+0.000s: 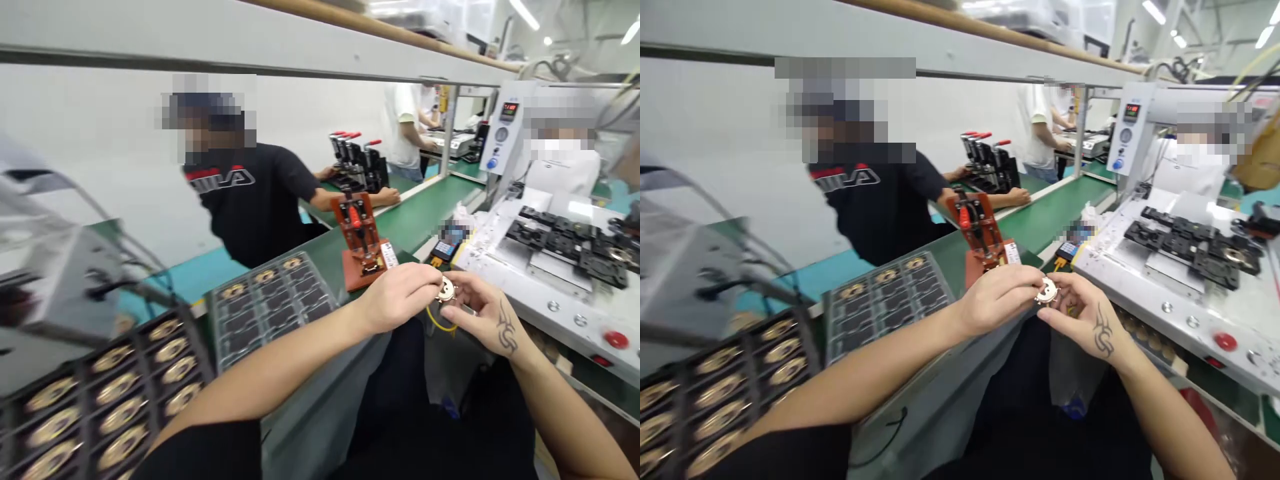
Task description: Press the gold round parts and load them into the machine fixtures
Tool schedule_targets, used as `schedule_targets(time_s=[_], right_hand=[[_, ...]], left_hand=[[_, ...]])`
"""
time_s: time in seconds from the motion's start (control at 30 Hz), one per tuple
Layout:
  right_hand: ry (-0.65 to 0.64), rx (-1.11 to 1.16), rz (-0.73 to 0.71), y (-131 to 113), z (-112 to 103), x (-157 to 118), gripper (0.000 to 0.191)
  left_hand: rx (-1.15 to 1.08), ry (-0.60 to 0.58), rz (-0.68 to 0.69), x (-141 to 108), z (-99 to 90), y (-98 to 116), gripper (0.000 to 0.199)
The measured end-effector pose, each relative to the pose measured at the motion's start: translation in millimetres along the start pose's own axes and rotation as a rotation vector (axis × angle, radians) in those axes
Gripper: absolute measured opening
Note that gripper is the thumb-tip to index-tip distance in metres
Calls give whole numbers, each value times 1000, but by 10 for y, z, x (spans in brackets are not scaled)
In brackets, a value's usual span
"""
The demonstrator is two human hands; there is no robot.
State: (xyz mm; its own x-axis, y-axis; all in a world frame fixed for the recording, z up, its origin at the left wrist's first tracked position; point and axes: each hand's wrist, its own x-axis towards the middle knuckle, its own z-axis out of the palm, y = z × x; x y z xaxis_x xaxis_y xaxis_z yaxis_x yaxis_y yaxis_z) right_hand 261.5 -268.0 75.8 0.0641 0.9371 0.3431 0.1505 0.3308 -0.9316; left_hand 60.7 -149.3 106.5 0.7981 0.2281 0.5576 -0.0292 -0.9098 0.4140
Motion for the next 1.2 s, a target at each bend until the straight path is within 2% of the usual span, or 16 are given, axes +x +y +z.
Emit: schedule_targets(time_s=[0.1,0.17,0.3,0.37,0.47,0.53,0.57,0.63,0.7,0.83,0.93,1.07,1.2], right_hand=[[96,-58,0,-101,-185,-99,42],[154,-91,6,-120,-312,-187,43],[242,-185,17,-132,-539,-356,43],[287,-247,18,-161,-642,-428,40],[363,-315,42,-234,-833,-548,38],[435,-364,60,-285,-1015,-665,38],[483,-397,68,-308,-1125,-739,38],[583,-478,93,-354,-1363,-912,38],[676,-572,129,-410,-1588,-1091,39],[785,-705,125,-574,-1839,-1362,41],[820,-749,83,-682,-1856,-1510,40],[895,-768,91,-737,-1851,-1773,42],[947,-753,109,-777,-1947,-1990,45]], left_hand=[[-79,-49,102,253,172,-9,23],[-93,-59,146,384,277,-7,26],[-49,-60,243,627,494,51,27],[4,-59,340,765,615,90,28],[51,-67,506,1010,810,135,24],[16,-75,551,1210,929,143,18],[-18,-89,535,1329,982,138,26],[-90,-141,463,1622,1084,115,57],[-133,-216,375,1996,1205,91,69],[-26,-345,182,2885,1603,128,44],[100,-427,82,3447,1974,200,44],[170,-588,32,3879,2306,213,47],[207,-729,6,4120,2414,209,40]])
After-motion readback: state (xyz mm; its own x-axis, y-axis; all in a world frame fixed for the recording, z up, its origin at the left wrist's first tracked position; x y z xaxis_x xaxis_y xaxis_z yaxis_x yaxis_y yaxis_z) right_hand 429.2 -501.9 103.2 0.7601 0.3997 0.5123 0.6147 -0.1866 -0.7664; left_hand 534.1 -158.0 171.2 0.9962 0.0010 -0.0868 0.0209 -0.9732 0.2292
